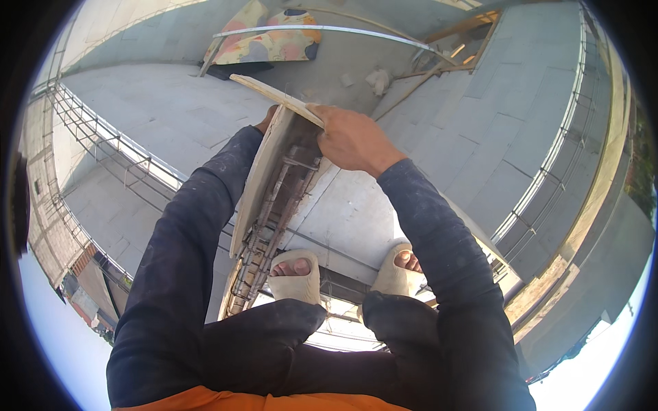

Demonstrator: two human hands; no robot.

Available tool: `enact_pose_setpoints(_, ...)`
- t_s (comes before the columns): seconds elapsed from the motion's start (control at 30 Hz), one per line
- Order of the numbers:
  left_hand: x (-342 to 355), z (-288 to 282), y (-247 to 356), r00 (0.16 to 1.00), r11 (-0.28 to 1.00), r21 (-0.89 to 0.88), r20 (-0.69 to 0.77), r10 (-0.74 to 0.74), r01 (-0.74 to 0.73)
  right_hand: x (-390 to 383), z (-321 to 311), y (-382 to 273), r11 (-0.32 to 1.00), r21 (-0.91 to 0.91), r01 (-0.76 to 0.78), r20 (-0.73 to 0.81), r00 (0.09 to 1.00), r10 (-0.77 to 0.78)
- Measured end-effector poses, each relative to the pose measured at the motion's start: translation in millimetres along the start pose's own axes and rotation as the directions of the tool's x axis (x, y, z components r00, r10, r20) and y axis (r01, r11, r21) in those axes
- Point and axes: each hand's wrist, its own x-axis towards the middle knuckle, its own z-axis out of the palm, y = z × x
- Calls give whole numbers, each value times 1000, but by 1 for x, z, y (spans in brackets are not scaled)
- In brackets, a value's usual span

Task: The person measures a piece of plywood with a tape measure, marks it with a pencil, and then saws the plywood while holding it in place by hand.

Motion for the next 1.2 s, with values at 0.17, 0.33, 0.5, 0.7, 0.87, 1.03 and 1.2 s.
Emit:
enact_pose_setpoints(0.17,-30,-74,17,898,829,-373,25,-439,416,0,4,3,1000,-5,26,-66,997,-26)
enact_pose_setpoints(0.33,-31,-68,65,943,989,-151,-330,-41,-10,1,4,6,998,39,53,-33,998,-52)
enact_pose_setpoints(0.5,-21,-62,69,979,998,63,-200,28,-16,5,5,4,998,-25,53,-85,995,-55)
enact_pose_setpoints(0.7,-60,-117,132,974,965,-134,-11,-227,224,-4,7,9,998,19,-53,-68,996,54)
enact_pose_setpoints(0.87,-154,-162,194,964,386,-907,72,-257,171,-6,-13,-18,990,101,99,-299,952,-65)
enact_pose_setpoints(1.03,-188,-140,227,924,873,-439,-199,-326,214,55,-35,-82,905,-113,409,-598,700,-391)
enact_pose_setpoints(1.2,-188,-132,225,909,902,-383,-273,-315,197,94,-8,-113,729,-587,354,-435,621,-652)
